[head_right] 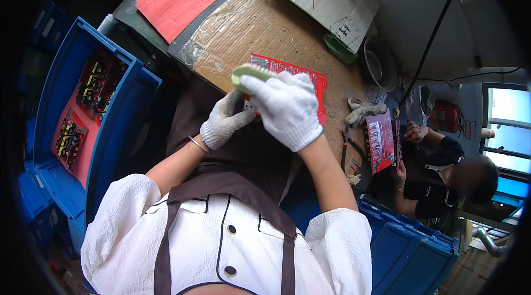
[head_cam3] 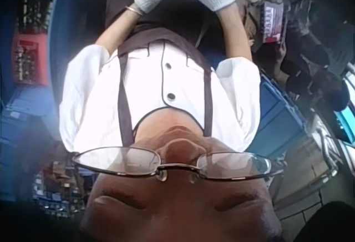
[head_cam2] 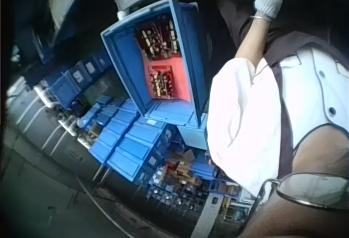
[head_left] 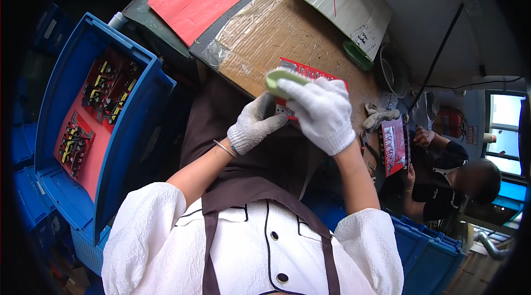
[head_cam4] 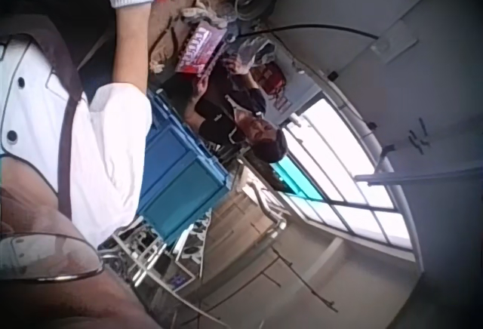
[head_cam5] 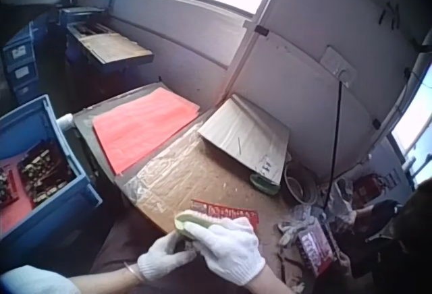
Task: Cleaning and inspecting red printed circuit boards at an assembly station using a brush and wire cutters.
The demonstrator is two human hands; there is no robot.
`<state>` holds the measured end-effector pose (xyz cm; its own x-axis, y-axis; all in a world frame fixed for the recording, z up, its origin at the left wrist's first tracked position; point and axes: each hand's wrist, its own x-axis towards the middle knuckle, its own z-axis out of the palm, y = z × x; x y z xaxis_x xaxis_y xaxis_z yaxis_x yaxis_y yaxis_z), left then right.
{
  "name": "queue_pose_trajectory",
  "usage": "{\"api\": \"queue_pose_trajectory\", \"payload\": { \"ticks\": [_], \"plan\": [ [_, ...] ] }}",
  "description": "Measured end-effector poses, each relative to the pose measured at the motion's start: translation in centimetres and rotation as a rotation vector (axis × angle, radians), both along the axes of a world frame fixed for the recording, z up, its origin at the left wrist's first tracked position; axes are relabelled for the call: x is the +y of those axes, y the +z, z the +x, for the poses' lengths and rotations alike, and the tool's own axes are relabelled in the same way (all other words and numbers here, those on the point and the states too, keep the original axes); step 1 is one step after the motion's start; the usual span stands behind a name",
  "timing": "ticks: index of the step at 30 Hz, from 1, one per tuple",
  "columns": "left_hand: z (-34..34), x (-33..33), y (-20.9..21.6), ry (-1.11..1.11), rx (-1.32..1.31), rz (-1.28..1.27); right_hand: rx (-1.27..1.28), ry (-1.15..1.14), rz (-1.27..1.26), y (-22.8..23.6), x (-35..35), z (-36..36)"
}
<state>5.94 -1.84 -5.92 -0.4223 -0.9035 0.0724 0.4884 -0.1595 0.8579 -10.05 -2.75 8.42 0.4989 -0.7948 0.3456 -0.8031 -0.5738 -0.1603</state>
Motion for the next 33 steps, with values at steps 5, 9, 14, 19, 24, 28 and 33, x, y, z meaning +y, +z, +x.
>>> {"api": "queue_pose_trajectory", "payload": {
  "ticks": [5,9,14,19,24,28,33],
  "plan": [
    [0.7,0.0,-0.2,-0.062,-0.074,-0.019,0.02,-0.059,-0.186,-3.8,-3.8,0.9],
    [0.7,-0.3,-0.6,-0.071,-0.057,0.046,0.025,-0.201,-0.094,-1.0,-3.8,0.1],
    [0.1,-0.3,-1.6,0.005,-0.149,-0.084,0.04,-0.069,-0.135,-2.8,-1.0,1.6],
    [0.7,-0.3,-0.6,-0.099,-0.084,0.023,-0.114,-0.478,0.156,-1.3,-5.4,-0.1],
    [0.6,0.1,-1.9,-0.049,-0.075,-0.002,-0.368,-0.357,0.264,-2.2,-0.6,1.1],
    [1.2,-0.3,-0.4,-0.102,-0.05,0.049,-0.113,-0.393,0.115,-3.4,-3.6,1.3],
    [0.7,-0.3,-0.9,-0.06,-0.068,-0.017,-0.2,-0.477,0.032,-2.7,-5.7,-1.6]
  ]
}}
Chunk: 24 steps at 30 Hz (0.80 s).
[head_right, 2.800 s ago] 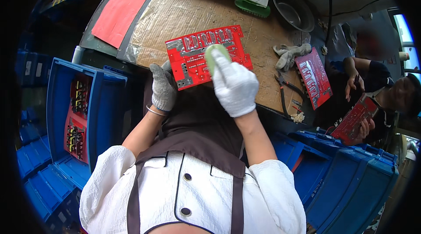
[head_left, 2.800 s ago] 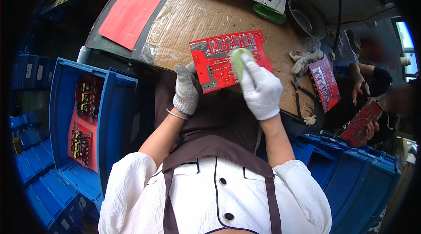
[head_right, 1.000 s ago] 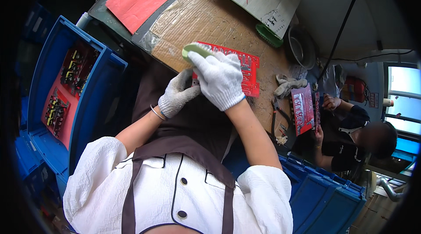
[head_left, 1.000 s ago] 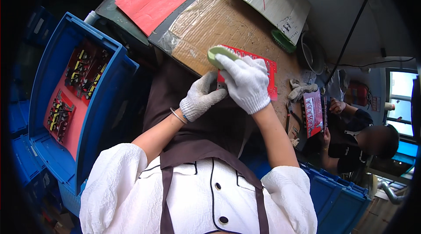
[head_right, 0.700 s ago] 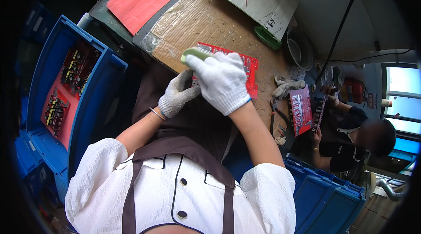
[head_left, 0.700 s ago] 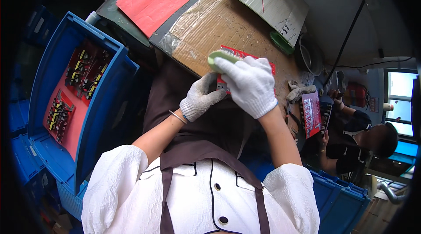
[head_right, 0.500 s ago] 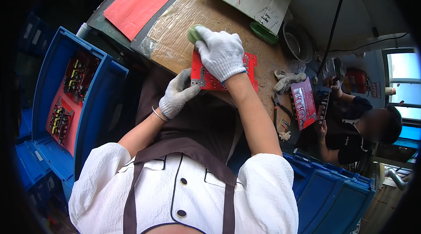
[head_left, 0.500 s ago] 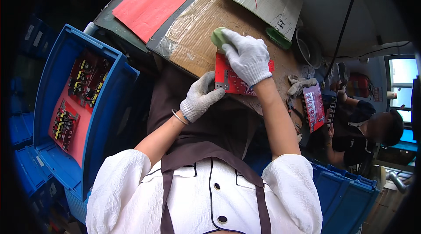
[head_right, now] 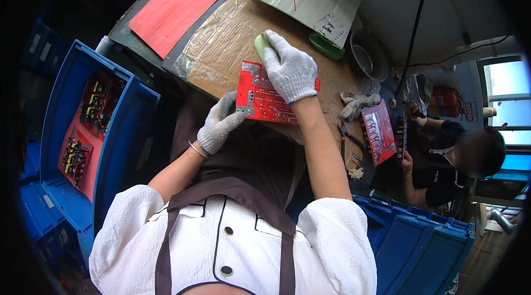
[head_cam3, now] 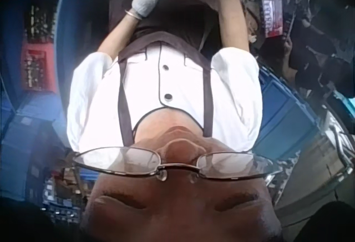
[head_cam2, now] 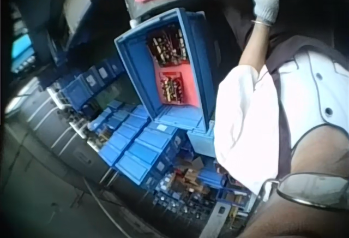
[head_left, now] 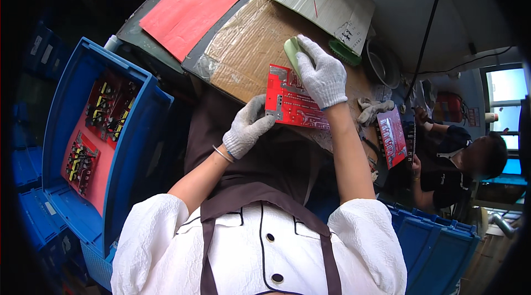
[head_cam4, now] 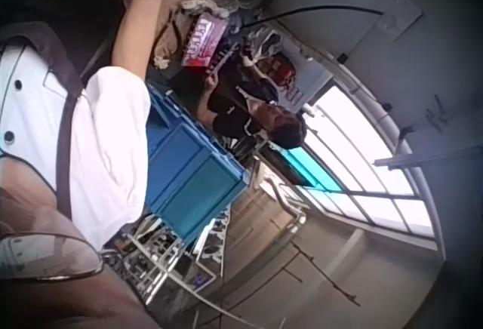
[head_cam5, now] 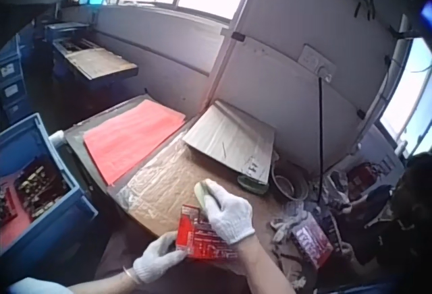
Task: Cleaning and inspecting red printed circuit boards at an assembly station using a brush and wire cutters.
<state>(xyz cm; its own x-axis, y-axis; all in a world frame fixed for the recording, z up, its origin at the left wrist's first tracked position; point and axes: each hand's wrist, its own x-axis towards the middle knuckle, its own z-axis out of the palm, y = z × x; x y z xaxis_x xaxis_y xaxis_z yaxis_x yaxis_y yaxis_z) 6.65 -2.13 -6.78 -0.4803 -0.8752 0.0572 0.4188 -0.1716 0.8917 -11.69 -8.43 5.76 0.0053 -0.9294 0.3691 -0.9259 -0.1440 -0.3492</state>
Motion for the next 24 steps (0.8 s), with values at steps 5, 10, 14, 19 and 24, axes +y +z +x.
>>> {"api": "queue_pose_trajectory", "payload": {
  "ticks": [5,10,14,19,24],
  "plan": [
    [0.2,-0.1,0.9,-0.036,-0.013,0.047,0.076,0.308,0.075,-0.2,3.2,2.2],
    [0.2,-0.3,0.0,-0.081,0.151,0.078,-0.002,-0.097,0.148,0.1,2.5,-1.1],
    [0.1,-0.5,-0.9,-0.149,0.298,0.257,0.179,0.215,0.013,-0.6,11.4,5.5],
    [-0.6,-1.8,0.1,-0.124,0.2,0.191,-0.168,-0.364,0.031,-1.4,14.3,-4.1],
    [-1.3,-1.0,-1.2,0.121,-0.035,-0.056,-0.212,-0.085,0.015,-1.8,14.5,2.2]
  ]
}}
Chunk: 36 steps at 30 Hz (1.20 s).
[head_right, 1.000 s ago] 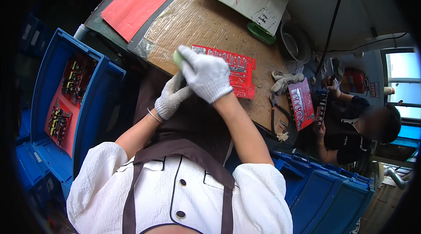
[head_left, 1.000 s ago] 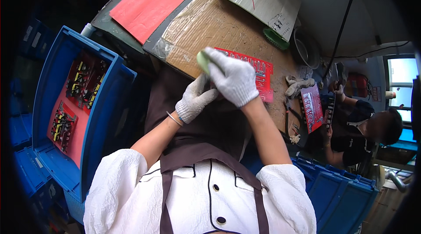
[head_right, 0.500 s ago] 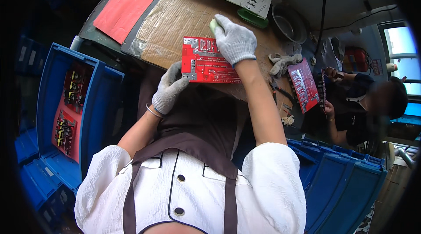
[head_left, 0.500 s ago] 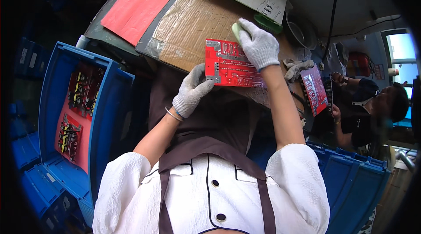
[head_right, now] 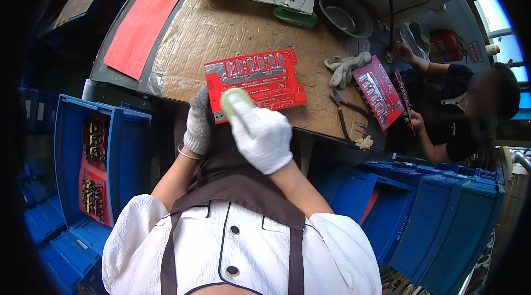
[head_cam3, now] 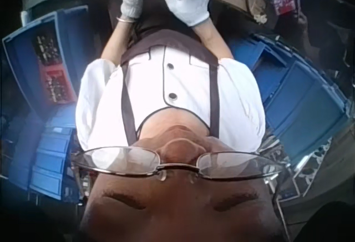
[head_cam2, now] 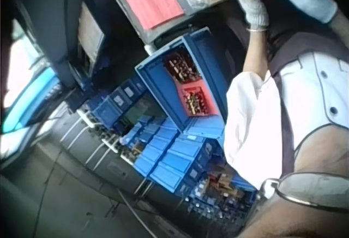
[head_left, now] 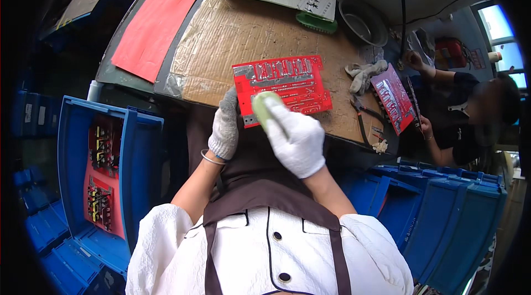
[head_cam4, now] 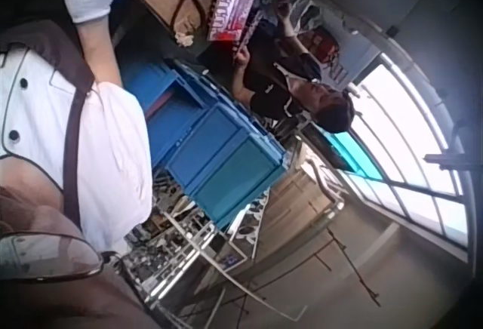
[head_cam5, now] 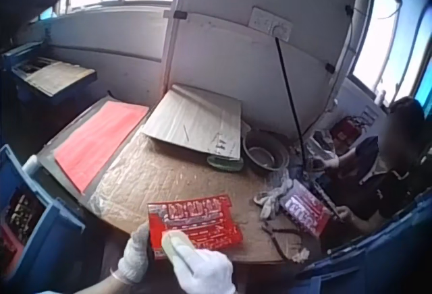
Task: Cleaning and inspecting red printed circuit boards at an assembly station using a brush and wire cutters.
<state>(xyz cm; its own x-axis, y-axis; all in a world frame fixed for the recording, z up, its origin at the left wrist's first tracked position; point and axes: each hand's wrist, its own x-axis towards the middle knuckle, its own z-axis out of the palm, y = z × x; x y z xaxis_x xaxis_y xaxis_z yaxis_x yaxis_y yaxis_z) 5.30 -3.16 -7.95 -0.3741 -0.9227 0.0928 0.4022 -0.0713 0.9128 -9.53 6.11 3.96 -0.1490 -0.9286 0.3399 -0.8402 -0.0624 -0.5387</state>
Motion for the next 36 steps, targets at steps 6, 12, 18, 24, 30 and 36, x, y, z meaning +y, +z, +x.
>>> {"api": "queue_pose_trajectory", "payload": {
  "ticks": [6,12,18,24,30,36],
  "plan": [
    [-0.1,1.0,1.4,0.008,-0.102,0.015,0.081,-0.231,-0.1,-0.9,-4.0,-6.0],
    [-0.6,1.0,1.3,0.079,-0.157,-0.095,0.023,-0.323,-0.041,-1.0,-1.8,-6.1],
    [0.2,0.9,-1.5,0.094,-0.158,-0.085,0.116,0.147,-0.177,-0.6,-6.5,0.7],
    [-0.5,1.0,1.2,0.032,-0.078,-0.064,0.016,-0.383,-0.037,-0.6,-10.2,-11.1],
    [1.2,0.3,-6.9,0.1,0.344,0.364,0.11,0.263,-0.161,-0.6,-8.0,3.3],
    [-1.0,1.0,0.6,0.084,-0.118,-0.125,0.035,-0.375,0.022,0.0,-8.4,-9.2]
  ]
}}
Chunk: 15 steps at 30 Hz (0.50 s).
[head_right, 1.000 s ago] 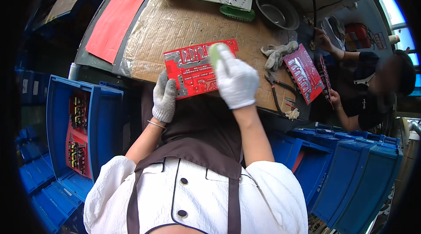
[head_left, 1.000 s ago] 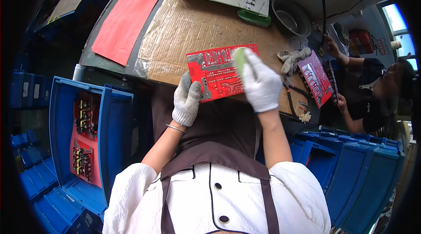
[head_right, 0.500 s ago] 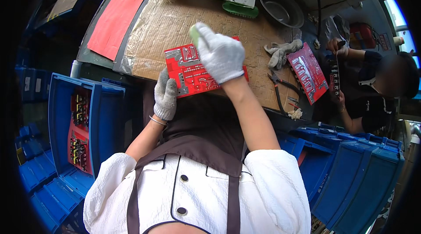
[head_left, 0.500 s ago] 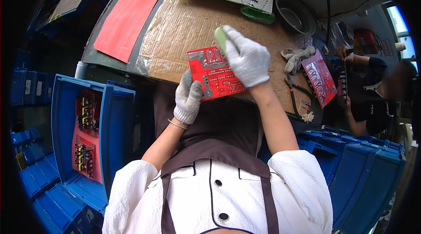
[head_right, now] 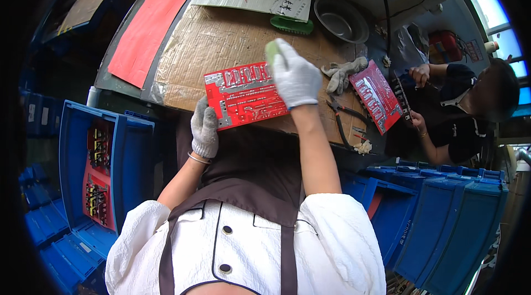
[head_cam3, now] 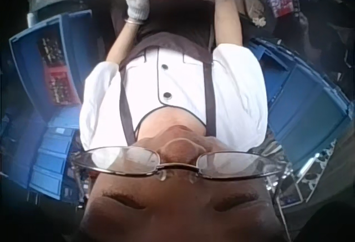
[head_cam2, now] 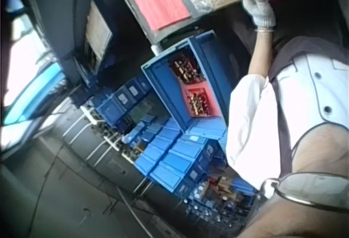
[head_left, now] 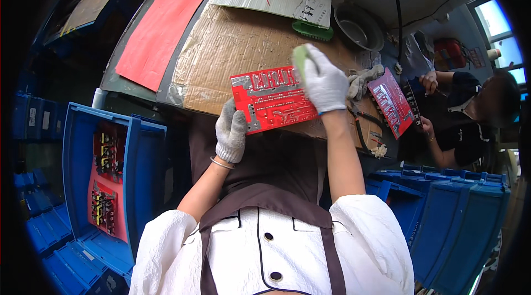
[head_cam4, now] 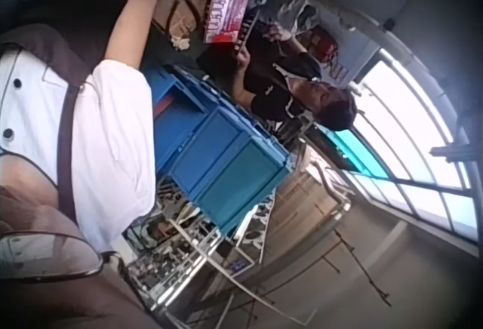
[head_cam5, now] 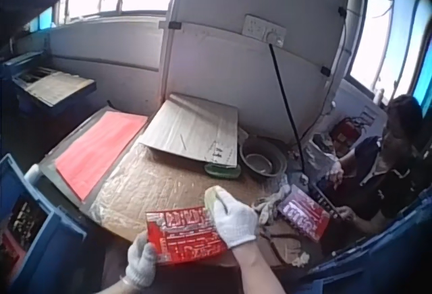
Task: Cleaning and inspecting red printed circuit boards at an assembly station using a brush and wire cutters.
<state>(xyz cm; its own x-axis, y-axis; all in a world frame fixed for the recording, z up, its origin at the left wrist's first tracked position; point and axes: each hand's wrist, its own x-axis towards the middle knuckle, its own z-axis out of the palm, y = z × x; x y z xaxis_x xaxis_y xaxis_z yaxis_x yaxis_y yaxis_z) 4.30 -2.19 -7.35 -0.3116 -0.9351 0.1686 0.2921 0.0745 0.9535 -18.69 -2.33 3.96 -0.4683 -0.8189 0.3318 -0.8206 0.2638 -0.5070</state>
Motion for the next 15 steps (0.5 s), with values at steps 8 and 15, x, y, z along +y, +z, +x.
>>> {"api": "queue_pose_trajectory", "payload": {
  "ticks": [8,15],
  "plan": [
    [1.4,-2.2,0.8,-0.153,0.205,0.278,0.133,0.474,0.085,-0.8,9.8,12.5],
    [5.5,0.4,7.8,-0.163,0.261,0.398,0.063,-0.058,-0.114,-1.8,10.3,-4.7]
  ]
}}
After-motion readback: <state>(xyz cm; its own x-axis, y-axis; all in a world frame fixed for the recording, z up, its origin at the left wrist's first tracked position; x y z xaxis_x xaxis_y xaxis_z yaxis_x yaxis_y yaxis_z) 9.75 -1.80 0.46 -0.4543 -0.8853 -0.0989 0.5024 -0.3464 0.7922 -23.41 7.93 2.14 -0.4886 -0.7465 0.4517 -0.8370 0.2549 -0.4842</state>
